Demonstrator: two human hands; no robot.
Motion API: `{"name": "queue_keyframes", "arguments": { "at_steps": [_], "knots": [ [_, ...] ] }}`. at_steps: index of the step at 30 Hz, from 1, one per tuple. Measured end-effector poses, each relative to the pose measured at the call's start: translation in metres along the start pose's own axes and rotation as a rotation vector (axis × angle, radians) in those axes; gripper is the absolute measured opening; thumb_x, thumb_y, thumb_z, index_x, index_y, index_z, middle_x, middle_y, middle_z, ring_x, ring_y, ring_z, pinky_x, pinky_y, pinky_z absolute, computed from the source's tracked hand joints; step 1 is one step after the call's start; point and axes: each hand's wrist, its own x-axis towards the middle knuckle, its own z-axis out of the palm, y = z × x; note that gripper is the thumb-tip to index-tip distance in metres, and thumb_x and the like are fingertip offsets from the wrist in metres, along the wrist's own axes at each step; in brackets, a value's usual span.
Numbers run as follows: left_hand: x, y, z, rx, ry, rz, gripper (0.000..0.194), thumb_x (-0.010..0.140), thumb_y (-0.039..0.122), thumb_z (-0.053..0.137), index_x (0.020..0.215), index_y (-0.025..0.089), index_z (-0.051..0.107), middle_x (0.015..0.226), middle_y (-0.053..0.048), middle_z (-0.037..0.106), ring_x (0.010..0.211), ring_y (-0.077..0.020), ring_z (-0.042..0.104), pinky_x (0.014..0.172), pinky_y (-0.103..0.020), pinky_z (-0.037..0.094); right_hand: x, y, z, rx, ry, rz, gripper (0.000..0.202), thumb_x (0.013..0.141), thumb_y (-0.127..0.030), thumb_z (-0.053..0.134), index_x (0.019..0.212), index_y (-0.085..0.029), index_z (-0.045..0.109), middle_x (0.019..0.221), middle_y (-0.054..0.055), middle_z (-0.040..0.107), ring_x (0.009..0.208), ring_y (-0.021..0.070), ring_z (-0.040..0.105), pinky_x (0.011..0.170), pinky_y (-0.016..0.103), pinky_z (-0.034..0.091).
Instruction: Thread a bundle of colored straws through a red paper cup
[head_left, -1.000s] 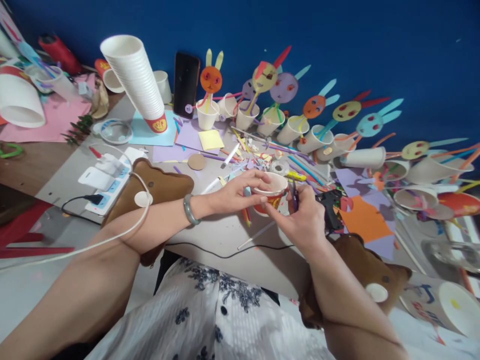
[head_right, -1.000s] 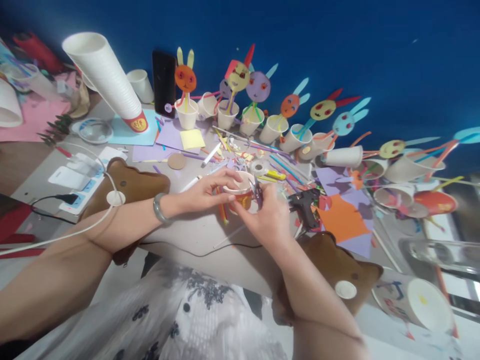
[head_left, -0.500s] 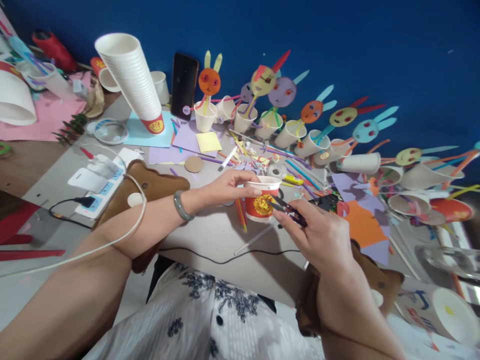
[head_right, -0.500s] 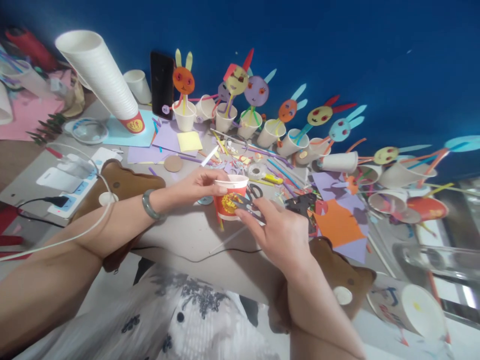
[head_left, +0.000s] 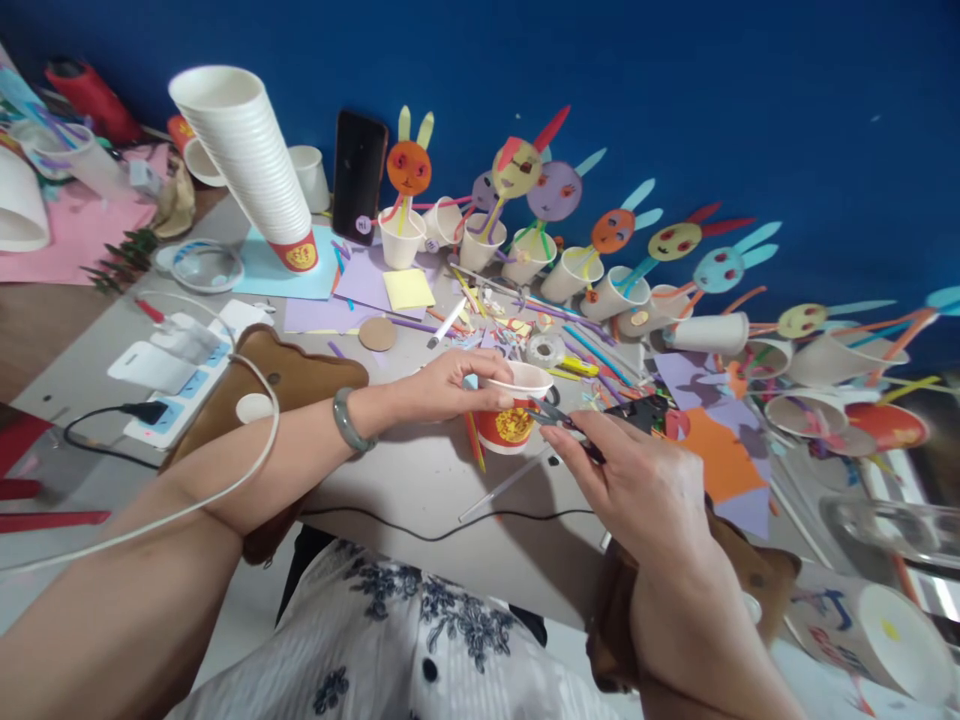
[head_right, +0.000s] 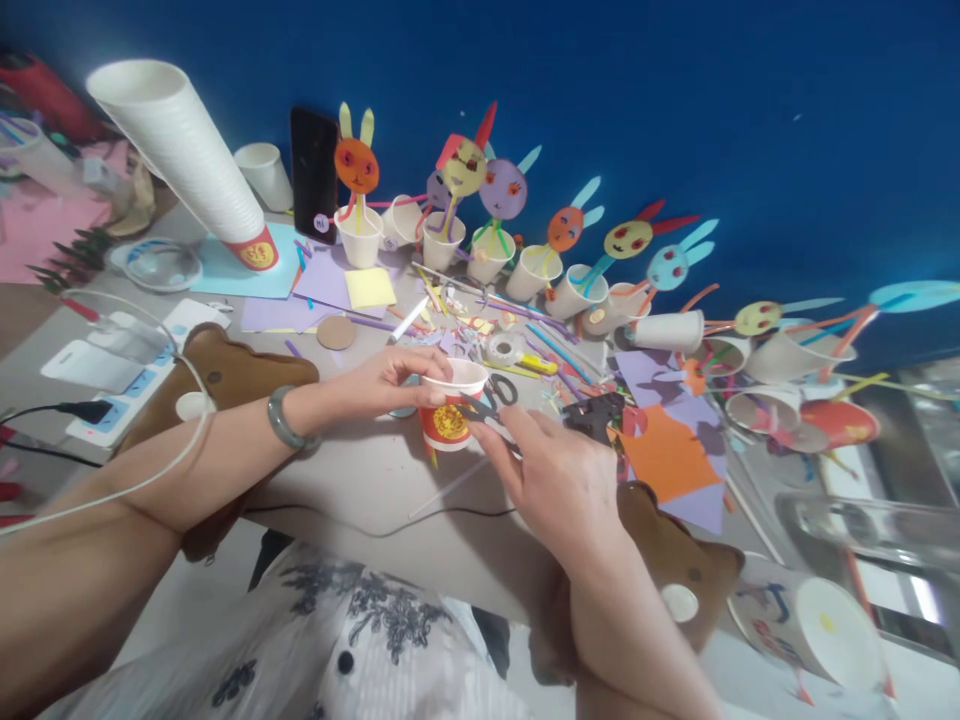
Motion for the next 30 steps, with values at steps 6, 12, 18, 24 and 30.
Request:
{"name": "queue_keyframes", "arguments": {
  "at_steps": [6,12,18,24,30],
  "knots": [
    [0.0009,-0.0006,-0.0002,0.017,-0.023,0.026,0.022,0.089,0.039,0.076,0.088,0.018,0.080,0.096,-0.007,0.070,0.096,-0.0170,0.064,0.099,-0.037,0.050,-0.0010,-0.0028,-0.0030,-0.014,-0.028,0.003,0.043,0.105,-0.052,0.054,0.083,-0.019,0.071,0.065,0.002,0.071,0.053,0.0126,0.062,0.050,0.027,0.027],
    [0.0014,-0.0014,-0.0012,0.041,-0.060,0.038,0.023,0.090,0.041,0.075,0.087,0.019,0.080,0.100,-0.008,0.071,0.100,-0.0187,0.065,0.100,-0.039,0.051,-0.0051,-0.0020,-0.0040,-0.036,-0.041,-0.001,0.043,0.105,-0.052,0.054,0.082,-0.019,0.070,0.063,0.002,0.069,0.049,0.0123,0.059,0.049,0.028,0.024],
    [0.0010,-0.0027,-0.0008,0.042,-0.078,0.039,0.019,0.091,0.036,0.074,0.088,0.018,0.079,0.102,-0.009,0.070,0.101,-0.0183,0.065,0.101,-0.038,0.051,-0.0055,-0.0025,-0.0046,0.011,-0.067,-0.007,0.043,0.106,-0.052,0.052,0.086,-0.019,0.070,0.065,0.002,0.072,0.049,0.0125,0.061,0.048,0.027,0.024],
    [0.0004,-0.0012,-0.0005,0.031,-0.114,0.013,0.020,0.092,0.037,0.073,0.090,0.018,0.078,0.104,-0.009,0.071,0.102,-0.0187,0.066,0.102,-0.039,0.051,-0.0026,-0.0020,-0.0061,0.077,-0.099,-0.012,0.045,0.107,-0.052,0.048,0.084,-0.019,0.070,0.063,0.001,0.071,0.048,0.0126,0.061,0.047,0.027,0.026],
    [0.0011,-0.0007,-0.0015,0.013,-0.143,-0.003,0.023,0.093,0.040,0.072,0.089,0.018,0.077,0.102,-0.008,0.068,0.100,-0.0184,0.065,0.099,-0.038,0.050,-0.0001,0.0013,-0.0058,0.146,-0.104,-0.007,0.046,0.108,-0.052,0.047,0.083,-0.020,0.068,0.060,0.000,0.068,0.046,0.0114,0.059,0.047,0.025,0.030]
  ]
}}
